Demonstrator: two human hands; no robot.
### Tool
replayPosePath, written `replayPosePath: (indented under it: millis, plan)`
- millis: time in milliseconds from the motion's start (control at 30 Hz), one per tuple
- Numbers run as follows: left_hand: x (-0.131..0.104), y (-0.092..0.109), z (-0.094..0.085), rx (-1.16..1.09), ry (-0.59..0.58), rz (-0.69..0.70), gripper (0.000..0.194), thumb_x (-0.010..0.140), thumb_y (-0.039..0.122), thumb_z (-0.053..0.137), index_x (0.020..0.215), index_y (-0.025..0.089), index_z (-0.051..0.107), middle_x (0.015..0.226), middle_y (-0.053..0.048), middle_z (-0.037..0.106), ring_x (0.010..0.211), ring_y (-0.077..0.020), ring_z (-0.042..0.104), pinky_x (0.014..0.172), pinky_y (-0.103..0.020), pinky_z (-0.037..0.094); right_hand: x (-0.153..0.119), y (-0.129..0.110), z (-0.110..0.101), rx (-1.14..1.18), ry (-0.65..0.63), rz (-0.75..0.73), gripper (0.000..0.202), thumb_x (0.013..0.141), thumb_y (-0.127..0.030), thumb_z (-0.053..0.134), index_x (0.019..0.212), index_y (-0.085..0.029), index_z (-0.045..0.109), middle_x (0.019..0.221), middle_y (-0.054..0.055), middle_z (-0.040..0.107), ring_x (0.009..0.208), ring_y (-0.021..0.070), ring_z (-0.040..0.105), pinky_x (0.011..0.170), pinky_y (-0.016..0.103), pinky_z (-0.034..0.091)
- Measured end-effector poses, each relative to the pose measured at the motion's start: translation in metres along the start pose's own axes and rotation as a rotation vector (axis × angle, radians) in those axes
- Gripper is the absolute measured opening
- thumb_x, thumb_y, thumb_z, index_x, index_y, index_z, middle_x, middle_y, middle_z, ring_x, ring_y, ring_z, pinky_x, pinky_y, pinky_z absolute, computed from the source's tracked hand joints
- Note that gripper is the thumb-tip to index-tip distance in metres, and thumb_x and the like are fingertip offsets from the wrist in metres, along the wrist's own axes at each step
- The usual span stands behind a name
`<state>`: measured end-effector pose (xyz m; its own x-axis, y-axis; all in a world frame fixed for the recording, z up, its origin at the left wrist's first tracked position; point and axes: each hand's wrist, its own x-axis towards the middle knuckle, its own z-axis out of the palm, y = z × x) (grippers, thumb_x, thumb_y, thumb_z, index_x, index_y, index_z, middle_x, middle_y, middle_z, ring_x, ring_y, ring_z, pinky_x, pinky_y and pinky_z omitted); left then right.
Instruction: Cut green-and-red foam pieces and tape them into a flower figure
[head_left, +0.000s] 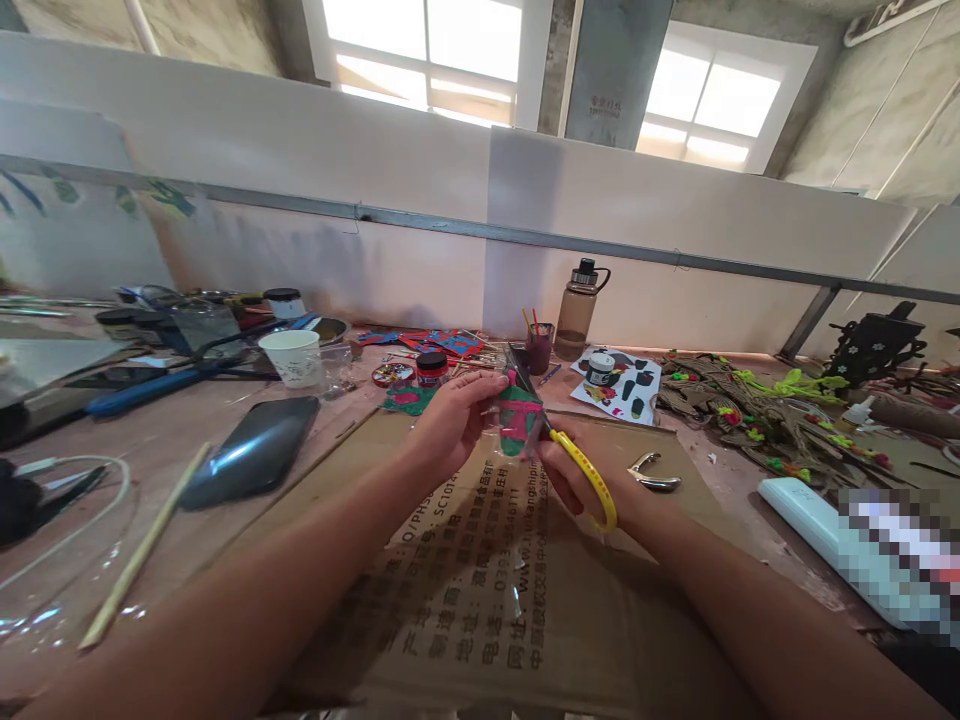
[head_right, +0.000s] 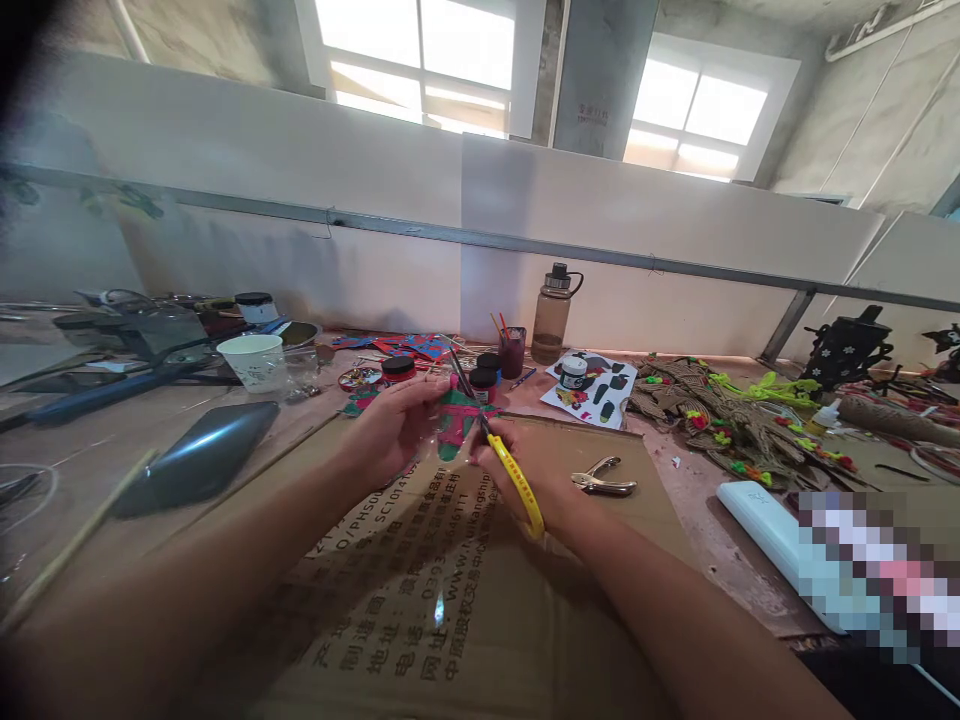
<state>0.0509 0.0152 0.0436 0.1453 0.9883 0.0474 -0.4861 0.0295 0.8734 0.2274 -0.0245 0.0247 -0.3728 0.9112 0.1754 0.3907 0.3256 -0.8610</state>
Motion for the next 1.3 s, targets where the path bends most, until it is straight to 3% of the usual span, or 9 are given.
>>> replayPosePath:
  millis: [100,200,400,600,967,1300]
  plan:
    - [0.0002,0.0028,0.0002,0.031,0.013,0.008,0.021,0.057,0.025,0.080,0.070,0.015,0.067,0.071,-0.002,0.066,0.058,-0.0130,0.058,0.050,-0.024,0.043,0.0006,-0.0003,-0.0023,-0.003,-0.040,0.006,0.009,0.087,-0.030,0.048,0.084,-0.022,0.050,0.048,-0.006,0.043,0.042,0.0117,0.038,0.047,0.026,0.031]
    - [0.0010,0.0049,-0.0006,0.092,0.011,0.036,0.020,0.057,0.025,0.080,0.066,0.016,0.065,0.062,0.001,0.060,0.049,-0.0100,0.049,0.044,-0.023,0.035,0.0009,0.0012,-0.0044,0.036,-0.075,0.042,0.013,0.089,-0.033,0.046,0.087,-0.022,0.053,0.046,-0.007,0.041,0.041,0.0125,0.038,0.047,0.026,0.031]
    - [0.0017,0.0066,-0.0017,0.171,-0.020,0.062,0.026,0.053,0.025,0.081,0.055,0.017,0.057,0.051,0.006,0.044,0.043,-0.0052,0.032,0.040,-0.023,0.022,0.0019,-0.0012,-0.0073,-0.034,-0.051,0.057,0.012,0.085,-0.024,0.045,0.074,-0.022,0.050,0.043,-0.005,0.042,0.043,0.0120,0.038,0.049,0.025,0.030]
    - [0.0020,0.0072,-0.0029,0.213,-0.062,0.051,0.029,0.052,0.027,0.084,0.057,0.017,0.057,0.055,0.005,0.044,0.045,-0.0054,0.033,0.042,-0.022,0.021,0.0013,-0.0015,-0.0085,-0.021,-0.086,0.001,0.010,0.086,-0.027,0.045,0.081,-0.021,0.051,0.043,-0.009,0.039,0.038,0.0095,0.033,0.047,0.024,0.026]
    - [0.0022,0.0069,-0.0057,0.275,-0.099,0.036,0.031,0.057,0.029,0.080,0.057,0.017,0.052,0.055,0.005,0.044,0.042,-0.0047,0.031,0.039,-0.020,0.018,-0.0006,-0.0068,-0.0085,-0.032,-0.107,0.036,0.012,0.089,-0.029,0.043,0.082,-0.020,0.049,0.047,-0.008,0.037,0.041,0.0091,0.032,0.047,0.024,0.025]
    - [0.0046,0.0071,-0.0087,0.273,-0.122,0.044,0.027,0.057,0.028,0.079,0.059,0.016,0.055,0.059,0.004,0.047,0.046,-0.0058,0.038,0.042,-0.019,0.027,0.0006,-0.0003,-0.0079,0.009,-0.115,0.005,0.015,0.087,-0.034,0.045,0.088,-0.020,0.051,0.047,-0.010,0.036,0.039,0.0083,0.030,0.044,0.023,0.023]
